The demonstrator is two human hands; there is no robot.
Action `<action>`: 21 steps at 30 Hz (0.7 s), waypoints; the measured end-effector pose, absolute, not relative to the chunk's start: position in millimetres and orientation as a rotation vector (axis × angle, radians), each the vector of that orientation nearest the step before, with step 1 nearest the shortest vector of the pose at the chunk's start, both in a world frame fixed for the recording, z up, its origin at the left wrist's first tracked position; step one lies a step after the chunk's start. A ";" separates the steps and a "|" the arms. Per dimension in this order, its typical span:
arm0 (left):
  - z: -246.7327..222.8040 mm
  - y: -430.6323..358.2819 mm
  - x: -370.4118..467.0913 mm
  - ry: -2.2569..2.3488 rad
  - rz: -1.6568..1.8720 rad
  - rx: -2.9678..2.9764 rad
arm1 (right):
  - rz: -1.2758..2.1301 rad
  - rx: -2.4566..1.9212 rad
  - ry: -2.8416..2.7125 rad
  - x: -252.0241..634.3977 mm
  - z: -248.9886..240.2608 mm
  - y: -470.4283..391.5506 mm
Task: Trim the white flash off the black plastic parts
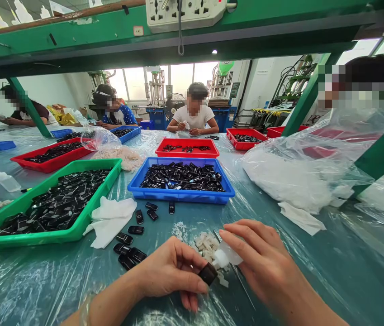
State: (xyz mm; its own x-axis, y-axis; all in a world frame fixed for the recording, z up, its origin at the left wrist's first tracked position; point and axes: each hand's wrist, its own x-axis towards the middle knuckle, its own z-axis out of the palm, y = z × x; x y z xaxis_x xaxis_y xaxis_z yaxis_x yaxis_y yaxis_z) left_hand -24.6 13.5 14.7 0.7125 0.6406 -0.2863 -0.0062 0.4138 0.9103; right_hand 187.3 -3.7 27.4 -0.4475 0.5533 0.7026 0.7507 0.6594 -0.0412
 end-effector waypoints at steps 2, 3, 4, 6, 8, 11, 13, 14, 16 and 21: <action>15.8 13.1 -24.5 0.687 0.440 1.083 | -0.417 -0.984 -2.195 187.9 30.4 -4.2; 15.9 12.9 -24.5 0.690 0.437 1.083 | -0.450 -0.973 -2.218 188.7 31.9 -4.4; 15.8 12.8 -24.6 0.692 0.433 1.082 | -0.481 -0.965 -2.244 189.6 33.1 -4.7; 14.9 12.6 -24.8 0.694 0.428 1.078 | -0.521 -0.964 -2.288 191.1 34.4 -5.5; 13.7 12.6 -25.0 0.692 0.424 1.075 | -0.533 -0.963 -2.304 191.1 34.4 -6.3; 12.9 12.7 -25.0 0.691 0.417 1.080 | -0.529 -0.927 -2.268 187.8 33.4 -7.0; 13.2 12.7 -25.0 0.692 0.413 1.085 | -0.530 -0.906 -2.217 185.1 33.1 -6.6; 13.4 12.8 -25.0 0.694 0.411 1.085 | -0.532 -0.900 -2.204 184.1 33.1 -6.3; 13.7 12.8 -25.2 0.697 0.412 1.083 | -0.547 -0.882 -2.212 183.6 33.2 -5.5; 13.8 12.6 -25.7 0.694 0.437 1.074 | -0.520 -0.878 -2.235 186.9 31.8 -5.4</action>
